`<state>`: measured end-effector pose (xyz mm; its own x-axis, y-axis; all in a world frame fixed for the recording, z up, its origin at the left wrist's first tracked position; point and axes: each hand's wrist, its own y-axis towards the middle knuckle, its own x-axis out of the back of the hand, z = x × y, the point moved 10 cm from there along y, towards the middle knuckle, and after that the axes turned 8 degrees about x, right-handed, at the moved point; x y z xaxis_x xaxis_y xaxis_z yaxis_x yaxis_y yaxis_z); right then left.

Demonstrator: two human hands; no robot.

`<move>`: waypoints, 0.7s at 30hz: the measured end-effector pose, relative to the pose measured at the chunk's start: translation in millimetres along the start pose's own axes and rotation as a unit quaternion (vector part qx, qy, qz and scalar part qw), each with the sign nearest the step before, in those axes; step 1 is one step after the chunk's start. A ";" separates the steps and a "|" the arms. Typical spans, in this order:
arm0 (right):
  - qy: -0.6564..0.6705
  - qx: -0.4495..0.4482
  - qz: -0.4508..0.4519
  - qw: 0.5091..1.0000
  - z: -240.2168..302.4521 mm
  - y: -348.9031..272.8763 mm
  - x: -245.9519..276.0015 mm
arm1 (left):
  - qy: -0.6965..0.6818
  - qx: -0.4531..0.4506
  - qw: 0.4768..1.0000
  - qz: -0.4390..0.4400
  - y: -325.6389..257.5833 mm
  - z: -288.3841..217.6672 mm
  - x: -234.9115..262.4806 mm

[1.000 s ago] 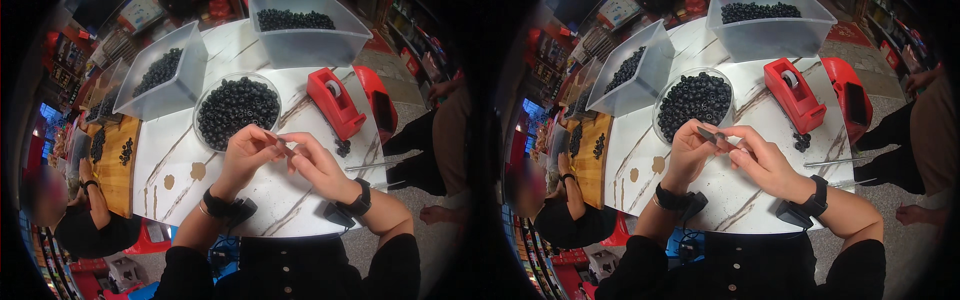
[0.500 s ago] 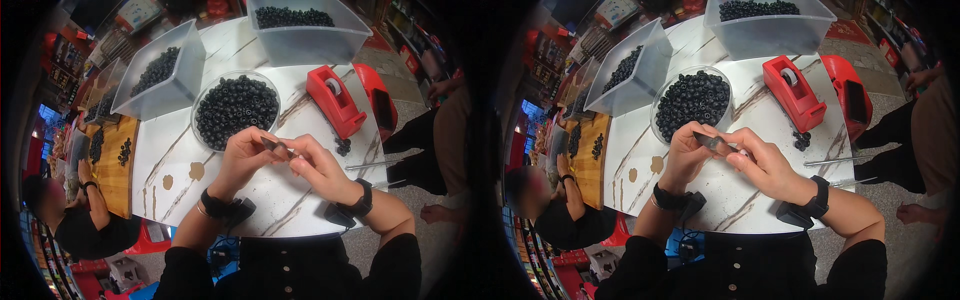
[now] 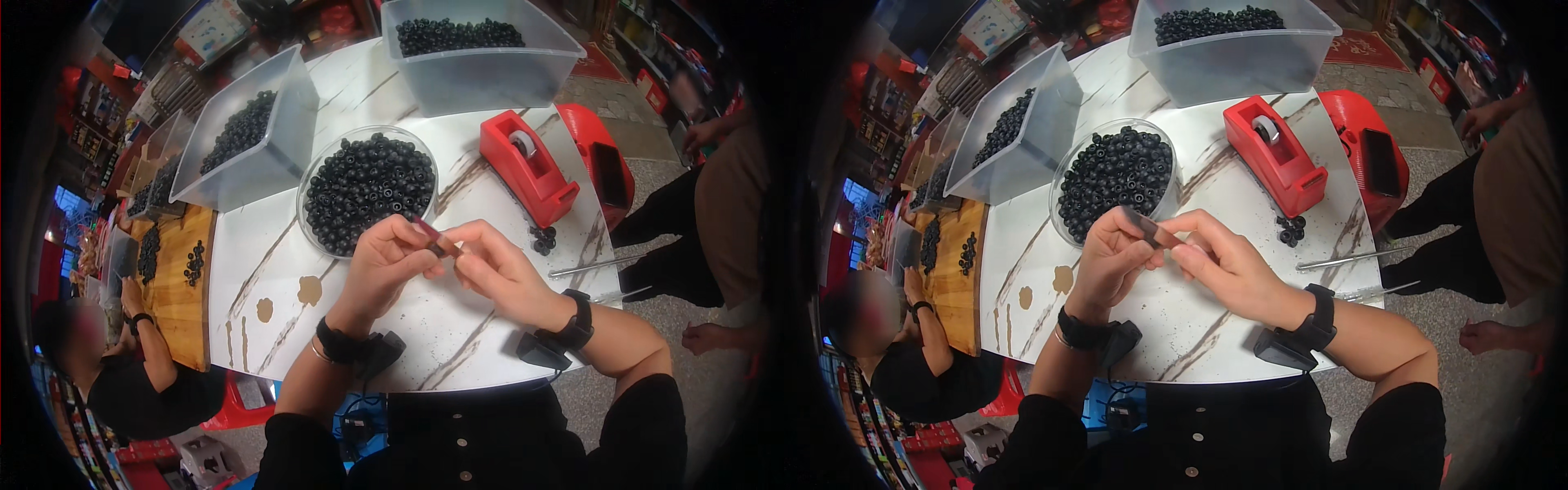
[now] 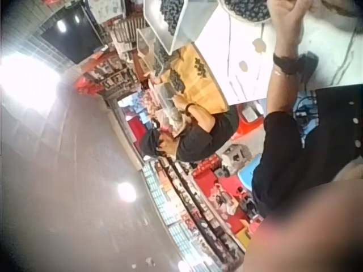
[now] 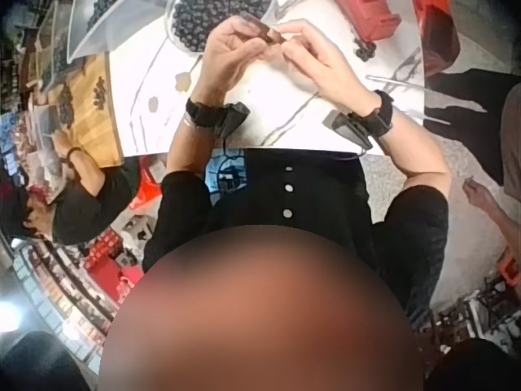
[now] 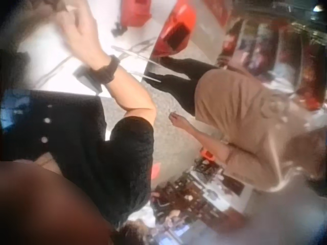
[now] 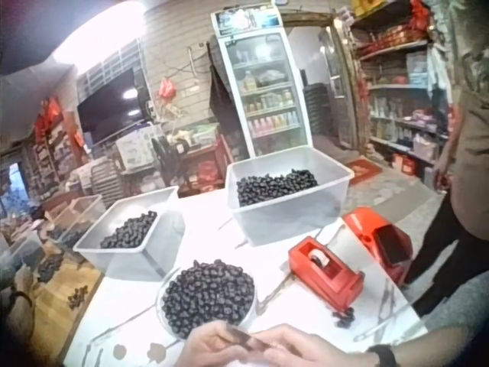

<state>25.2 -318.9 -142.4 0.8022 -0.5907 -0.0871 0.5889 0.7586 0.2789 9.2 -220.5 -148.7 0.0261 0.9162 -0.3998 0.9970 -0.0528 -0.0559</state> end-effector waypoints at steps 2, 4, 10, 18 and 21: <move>0.123 -0.072 0.000 0.990 -10.1 -2.3 -3.2 | 0.003 0.013 1.000 0.004 -1.2 3.9 0.7; 0.121 -0.040 0.002 0.992 -12.5 -0.5 -4.9 | 0.003 0.013 1.000 0.024 -0.4 7.7 0.7; 0.105 -0.019 0.007 0.994 -9.1 0.7 -4.6 | 0.028 0.021 0.995 0.090 -1.9 9.3 -14.5; 0.115 -0.063 0.037 0.991 -8.4 2.8 -9.6 | 0.046 -0.001 0.990 0.136 -5.0 2.8 -26.6; 0.103 -0.118 -0.058 0.986 -14.7 -2.9 -9.1 | 0.035 -0.008 0.994 0.105 -14.9 -13.3 -12.4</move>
<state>17.6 -311.7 -156.5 0.7163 -0.6274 -0.3055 0.6652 0.7462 0.0270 -5.0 -225.8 -130.7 0.2382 0.9108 -0.3372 0.9700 -0.2402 0.0364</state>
